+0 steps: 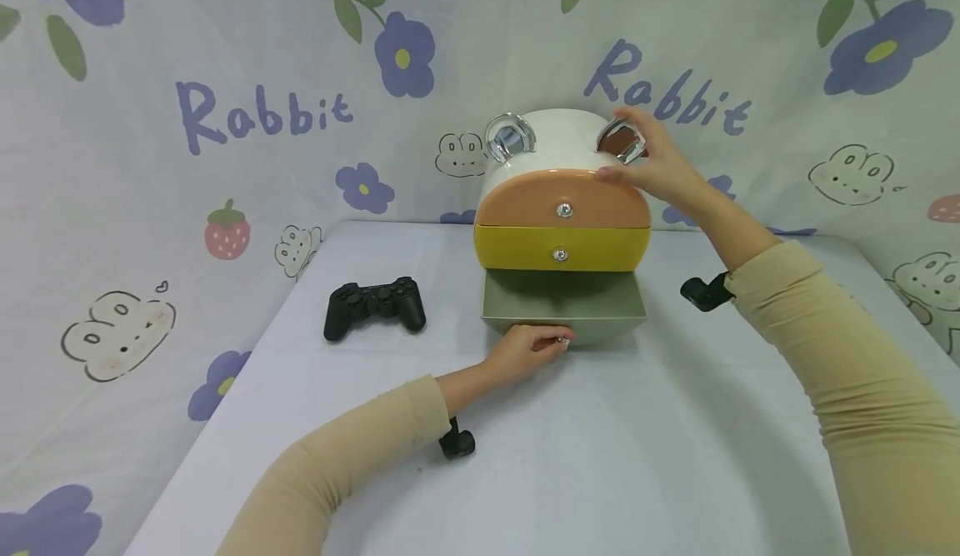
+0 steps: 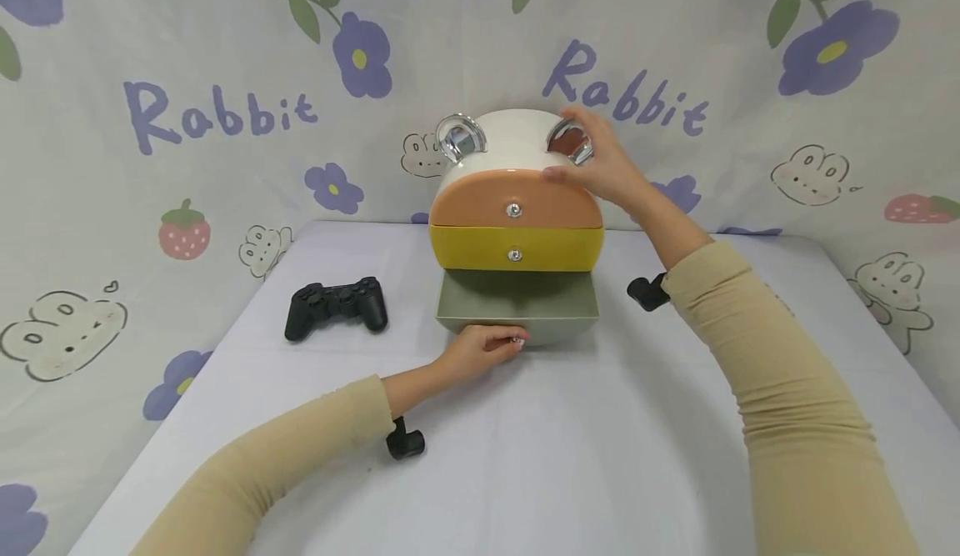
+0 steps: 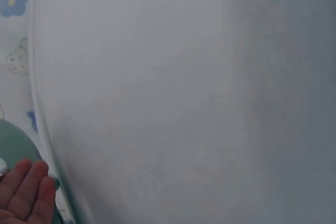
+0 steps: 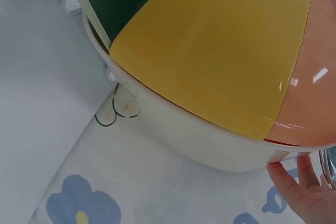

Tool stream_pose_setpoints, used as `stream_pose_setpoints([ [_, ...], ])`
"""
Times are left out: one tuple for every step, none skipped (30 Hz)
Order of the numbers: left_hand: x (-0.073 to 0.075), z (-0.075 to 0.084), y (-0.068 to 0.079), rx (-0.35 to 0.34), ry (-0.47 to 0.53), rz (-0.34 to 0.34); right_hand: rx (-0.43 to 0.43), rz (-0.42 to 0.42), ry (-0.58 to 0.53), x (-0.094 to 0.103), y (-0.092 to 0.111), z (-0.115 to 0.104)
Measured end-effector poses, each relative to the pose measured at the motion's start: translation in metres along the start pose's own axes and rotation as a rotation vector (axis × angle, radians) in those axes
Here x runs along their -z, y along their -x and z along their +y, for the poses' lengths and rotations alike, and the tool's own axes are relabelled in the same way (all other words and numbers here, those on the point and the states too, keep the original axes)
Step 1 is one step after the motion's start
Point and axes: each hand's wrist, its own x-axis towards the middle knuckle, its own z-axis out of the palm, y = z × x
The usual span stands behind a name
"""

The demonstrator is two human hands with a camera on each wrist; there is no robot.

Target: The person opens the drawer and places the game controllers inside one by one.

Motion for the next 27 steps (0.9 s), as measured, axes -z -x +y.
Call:
stream_pose_setpoints([
  [0.0,0.0,0.001,-0.001,0.002,0.005,-0.001,0.0,0.002,0.0,0.0,0.0],
  [-0.001,0.001,0.002,0.001,0.003,0.01,-0.004,0.0,0.005,0.0,0.0,-0.001],
  [-0.001,0.001,0.003,0.005,0.005,0.014,-0.005,-0.001,0.009,0.0,-0.001,-0.001],
  [-0.001,0.002,0.004,0.011,0.009,0.016,-0.006,-0.002,0.011,0.0,-0.001,-0.001],
  [-0.001,0.003,0.005,0.016,0.008,0.015,-0.009,-0.003,0.014,0.0,-0.001,-0.002],
  [-0.001,0.004,0.006,0.02,0.005,0.013,-0.01,-0.004,0.015,0.0,-0.001,-0.002],
  [-0.002,0.005,0.007,0.025,0.004,0.008,-0.012,-0.005,0.015,0.0,-0.001,-0.002],
  [-0.002,0.006,0.008,0.03,0.007,0.003,-0.012,-0.006,0.015,0.001,-0.001,-0.002],
  [-0.002,0.008,0.01,0.033,0.01,-0.002,-0.012,-0.007,0.012,0.001,-0.001,-0.002],
  [-0.002,0.009,0.011,0.033,0.012,-0.006,-0.011,-0.007,0.011,0.001,-0.001,-0.002],
  [-0.002,0.009,0.012,0.031,0.01,-0.011,-0.011,-0.008,0.01,0.001,-0.001,-0.002],
  [-0.002,0.009,0.013,0.028,0.008,-0.013,-0.011,-0.008,0.01,0.001,-0.001,-0.002],
  [-0.003,0.009,0.014,0.025,0.009,-0.016,-0.009,-0.008,0.008,0.001,-0.001,-0.002],
  [-0.003,0.009,0.015,0.022,0.01,-0.016,-0.007,-0.008,0.007,0.001,-0.001,-0.001],
  [-0.003,0.009,0.016,0.016,0.009,-0.015,-0.004,-0.008,0.004,0.001,-0.001,-0.001],
  [-0.004,0.009,0.017,0.01,0.008,-0.014,0.0,-0.009,0.0,0.001,-0.001,-0.001],
  [-0.004,0.008,0.017,0.007,0.008,-0.015,0.003,-0.008,-0.002,0.001,-0.001,0.0],
  [-0.004,0.008,0.018,0.004,0.01,-0.014,0.005,-0.008,-0.004,0.002,0.0,0.0],
  [-0.004,0.008,0.019,0.004,0.01,-0.013,0.008,-0.008,-0.006,0.002,0.0,0.0],
  [-0.004,0.008,0.02,0.005,0.008,-0.013,0.01,-0.008,-0.005,0.002,0.0,-0.001],
  [-0.004,0.008,0.02,0.003,0.003,-0.015,0.012,-0.008,-0.005,0.002,0.0,-0.001],
  [-0.004,0.009,0.022,0.005,-0.002,-0.02,0.012,-0.008,-0.003,0.001,0.001,-0.001],
  [-0.004,0.009,0.023,0.007,-0.008,-0.026,0.011,-0.009,-0.003,0.001,0.001,-0.001],
  [-0.004,0.01,0.024,0.009,-0.008,-0.029,0.011,-0.009,-0.006,0.001,0.001,-0.002],
  [-0.005,0.01,0.025,0.011,-0.011,-0.031,0.012,-0.009,-0.009,0.001,0.001,-0.002],
  [-0.005,0.011,0.026,0.011,-0.014,-0.031,0.014,-0.008,-0.011,0.001,0.001,-0.002],
  [-0.006,0.011,0.027,0.01,-0.016,-0.029,0.015,-0.008,-0.014,0.001,0.001,-0.002],
])
